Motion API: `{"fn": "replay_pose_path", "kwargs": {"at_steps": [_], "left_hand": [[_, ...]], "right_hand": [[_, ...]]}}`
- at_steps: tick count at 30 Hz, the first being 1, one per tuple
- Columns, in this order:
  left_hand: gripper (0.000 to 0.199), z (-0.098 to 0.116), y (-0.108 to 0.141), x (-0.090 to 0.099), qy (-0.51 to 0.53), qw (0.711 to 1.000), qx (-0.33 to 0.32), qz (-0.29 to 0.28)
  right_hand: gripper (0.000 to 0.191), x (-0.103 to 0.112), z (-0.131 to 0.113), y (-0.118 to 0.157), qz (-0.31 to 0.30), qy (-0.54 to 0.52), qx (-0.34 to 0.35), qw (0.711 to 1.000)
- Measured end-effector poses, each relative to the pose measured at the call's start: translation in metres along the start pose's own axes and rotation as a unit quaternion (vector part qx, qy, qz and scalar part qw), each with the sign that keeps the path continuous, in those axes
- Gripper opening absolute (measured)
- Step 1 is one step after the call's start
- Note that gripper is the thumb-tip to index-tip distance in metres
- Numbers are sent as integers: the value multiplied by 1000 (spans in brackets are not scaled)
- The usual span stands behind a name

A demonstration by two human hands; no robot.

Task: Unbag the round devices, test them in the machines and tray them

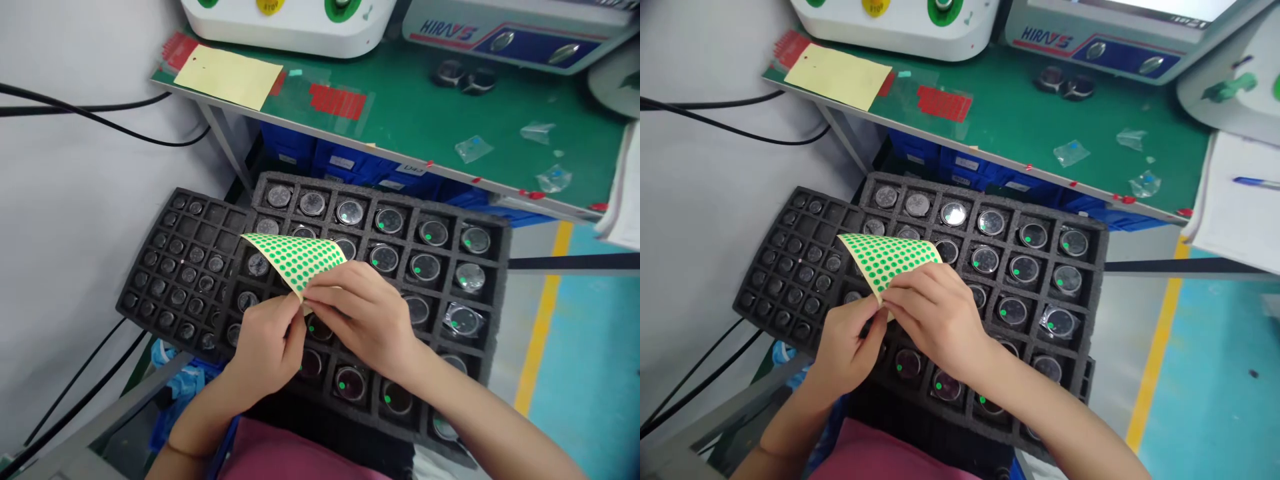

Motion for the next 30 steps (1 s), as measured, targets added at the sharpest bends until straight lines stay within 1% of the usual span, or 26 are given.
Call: {"fn": "replay_pose_path", "kwargs": {"at_steps": [4, 10, 13, 15, 16, 17, 18, 19, 21, 22, 23, 24, 25, 27, 30], "left_hand": [[20, -1, 3, -1, -52, 998, -29, 5], [21, -4, 5, 0, -66, 997, -37, 4], [21, -5, 5, 0, -58, 998, -22, 2], [23, -10, 5, -1, -34, 999, 10, -6], [23, -15, 4, -1, -9, 999, 36, -6], [23, -22, 4, 0, 24, 997, 69, 1], [22, -31, 3, 2, 66, 992, 106, 21], [21, -42, 4, 6, 112, 981, 145, 56], [18, -65, 6, 16, 202, 944, 210, 157], [16, -77, 8, 21, 241, 919, 233, 206], [15, -88, 10, 26, 275, 896, 252, 241], [15, -96, 11, 29, 303, 877, 268, 260], [15, -104, 11, 31, 323, 864, 283, 264], [15, -113, 11, 33, 346, 850, 309, 249], [17, -118, 10, 32, 362, 842, 324, 233]], "right_hand": [[6, 2, 0, 1, 1, -10, -9, 1000], [9, -1, 1, 2, 7, -26, -22, 999], [9, -3, -1, 2, -5, -18, -11, 1000], [8, -3, 1, -1, -17, -31, -4, 999], [8, -2, 6, -4, -19, -46, -11, 999], [8, 0, 15, -9, -14, -60, -29, 998], [9, 2, 28, -15, -2, -71, -58, 996], [10, 3, 45, -21, 9, -79, -98, 992], [11, 0, 86, -34, 13, -79, -198, 977], [11, -6, 107, -38, -15, -85, -253, 964], [11, -14, 126, -42, -50, -89, -299, 949], [11, -22, 141, -46, -85, -86, -330, 936], [12, -30, 152, -48, -114, -76, -347, 928], [11, -40, 165, -54, -148, -40, -340, 928], [11, -49, 166, -57, -173, 10, -314, 933]]}}
Point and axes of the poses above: each hand's wrist, its own y-axis away from the middle knuckle, its own x-axis out of the back of the hand, z = x × y, the point moved 5 cm from there along -y, towards the middle knuckle, and after that the axes turned 10 degrees about x, right-handed, at the moved point
